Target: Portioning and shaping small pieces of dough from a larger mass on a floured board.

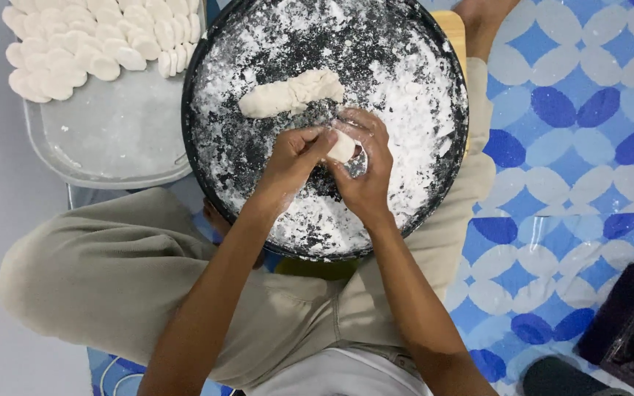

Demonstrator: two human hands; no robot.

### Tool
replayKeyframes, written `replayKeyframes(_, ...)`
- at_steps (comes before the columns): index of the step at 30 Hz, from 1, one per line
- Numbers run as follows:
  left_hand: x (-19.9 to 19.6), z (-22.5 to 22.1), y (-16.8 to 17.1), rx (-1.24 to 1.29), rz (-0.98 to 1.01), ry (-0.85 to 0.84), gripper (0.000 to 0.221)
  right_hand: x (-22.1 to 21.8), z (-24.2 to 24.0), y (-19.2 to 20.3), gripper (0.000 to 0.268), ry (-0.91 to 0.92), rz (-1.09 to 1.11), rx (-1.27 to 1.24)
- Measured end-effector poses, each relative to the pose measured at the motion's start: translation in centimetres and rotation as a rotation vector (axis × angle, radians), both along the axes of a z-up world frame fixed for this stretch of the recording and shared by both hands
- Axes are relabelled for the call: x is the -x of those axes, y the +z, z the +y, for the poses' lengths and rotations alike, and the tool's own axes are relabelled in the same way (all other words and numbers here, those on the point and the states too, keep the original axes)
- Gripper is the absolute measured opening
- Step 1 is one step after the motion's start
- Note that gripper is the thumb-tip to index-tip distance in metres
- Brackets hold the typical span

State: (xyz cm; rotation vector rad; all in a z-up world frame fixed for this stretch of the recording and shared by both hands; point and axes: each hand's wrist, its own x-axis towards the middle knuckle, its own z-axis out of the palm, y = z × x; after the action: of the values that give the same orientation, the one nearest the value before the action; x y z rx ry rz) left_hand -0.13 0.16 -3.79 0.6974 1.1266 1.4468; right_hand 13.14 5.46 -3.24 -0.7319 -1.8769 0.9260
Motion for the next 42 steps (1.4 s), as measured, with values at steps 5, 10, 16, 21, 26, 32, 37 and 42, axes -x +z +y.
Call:
replayKeyframes(5,0.7,-0.5,-2.8,0.025,0.086,-0.087,0.047,-0.4,-0.4,-0.8,0.038,-0.072,-0.014,0.020)
replayKeyframes(10,-0.1,-0.5,1.9,0.030,0.142,-0.180,0.053,-0.2,-0.8,-1.6,0.036,-0.107,-0.016,0.025)
replayKeyframes(16,0.7,-1.8,3.0,0.087,0.122,-0.135,0.057,-0.3,-1.1,-0.6,0.067,0.096,-0.062,0.121)
replayKeyframes(21,2.2,-2.3,4.5,0.277,0.112,-0.379,0.083,-2.5,-1.3,-0.9,0.057,0.292,-0.139,0.052)
replayKeyframes(26,1.1,-2.1,0.2,0.272,0.112,-0.318,0.068,-3.4,-1.9,-3.6,0.049,0.181,-0.094,0.072)
replayKeyframes(32,0.3,-2.2,-2.6,0.206,0.190,-0.119,0.047,-3.6,-3.1,-5.3,0.056,0.092,-0.199,0.150)
replayKeyframes(37,0.1,-1.3,-3.9,0.057,0.406,-0.073,0.044,-3.4,-2.7,-5.3,0.051,0.010,-0.257,0.087)
replayKeyframes(42,1.2,-1.5,-2.2,0.093,0.679,0.105,0.036,-4.0,-0.9,-7.3,0.050,-0.156,-0.337,0.134)
